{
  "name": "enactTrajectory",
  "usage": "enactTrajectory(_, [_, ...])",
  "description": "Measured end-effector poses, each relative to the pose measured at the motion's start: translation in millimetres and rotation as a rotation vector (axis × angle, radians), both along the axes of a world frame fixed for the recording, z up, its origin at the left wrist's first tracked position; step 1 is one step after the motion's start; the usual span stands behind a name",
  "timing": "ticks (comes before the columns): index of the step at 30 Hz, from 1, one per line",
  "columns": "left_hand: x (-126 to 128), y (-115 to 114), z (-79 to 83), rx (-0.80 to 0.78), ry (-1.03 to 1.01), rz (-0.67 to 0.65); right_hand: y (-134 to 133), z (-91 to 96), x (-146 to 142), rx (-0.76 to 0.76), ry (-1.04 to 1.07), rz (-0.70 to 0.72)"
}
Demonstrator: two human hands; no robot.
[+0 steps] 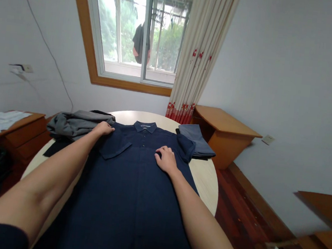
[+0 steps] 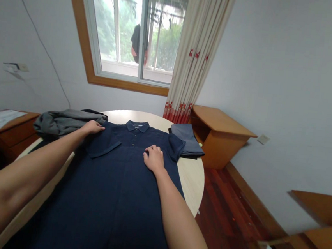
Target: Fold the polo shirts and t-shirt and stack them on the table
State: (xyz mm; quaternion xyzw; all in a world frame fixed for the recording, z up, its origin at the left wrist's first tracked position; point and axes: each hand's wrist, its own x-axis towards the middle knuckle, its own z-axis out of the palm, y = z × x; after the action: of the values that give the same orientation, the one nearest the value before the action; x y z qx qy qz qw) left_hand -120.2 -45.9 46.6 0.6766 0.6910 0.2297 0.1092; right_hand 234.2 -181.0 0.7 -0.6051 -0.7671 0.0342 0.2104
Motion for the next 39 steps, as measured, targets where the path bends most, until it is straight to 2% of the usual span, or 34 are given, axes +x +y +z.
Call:
enactTrajectory(4, [2.4,2.1,2.7,-0.030,0.065,0.126,0.3,-0.1,0.6,-0.001,0.006,0.007])
enactTrajectory(8, [13.5,-16.4,-2.2,0.046,0.108,0.172,0.0,0.2,0.9,-0.008,0.014,0.014])
enactTrajectory(10, [22.0,-30.5,-8.6,0.164,0.202,0.130,-0.3,0.6,0.7,-0.008,0.021,0.013])
enactTrajectory(13, [33.3,-47.9,-22.6,0.262,0.436,-0.099,-0.7,1.2,-0.1,-0.015,0.025,0.010])
enactTrajectory(15, [36.7,-52.2,-32.2,0.170,0.526,-0.202,-1.0,1.5,-0.7,-0.020,0.026,0.007])
enactTrajectory(20, [34.6,-41.6,-41.3,-0.046,0.566,-0.173,-1.8,2.0,-1.3,-0.018,0.038,0.004])
enactTrajectory(24, [34.4,-34.9,-39.4,-0.056,0.592,-0.144,-1.9,0.9,-0.6,-0.013,0.045,0.002])
enactTrajectory(28, [40.3,-37.5,-35.8,-0.096,0.594,-0.112,-2.6,-0.8,-2.3,-0.012,0.047,0.001])
enactTrajectory(31, [54.0,-46.7,-32.3,-0.005,0.602,-0.090,-3.5,5.0,-3.0,0.006,0.060,0.002])
enactTrajectory(34, [71.3,-63.2,-36.6,0.133,0.572,-0.118,-3.9,20.9,7.0,0.145,0.120,-0.128])
enactTrajectory(37, [81.3,-77.6,-47.5,0.054,0.523,-0.180,-4.0,37.7,33.5,0.283,0.170,-0.424])
enactTrajectory(39, [82.1,-81.5,-53.1,-0.011,0.494,-0.202,-3.7,43.2,55.2,0.253,0.152,-0.595])
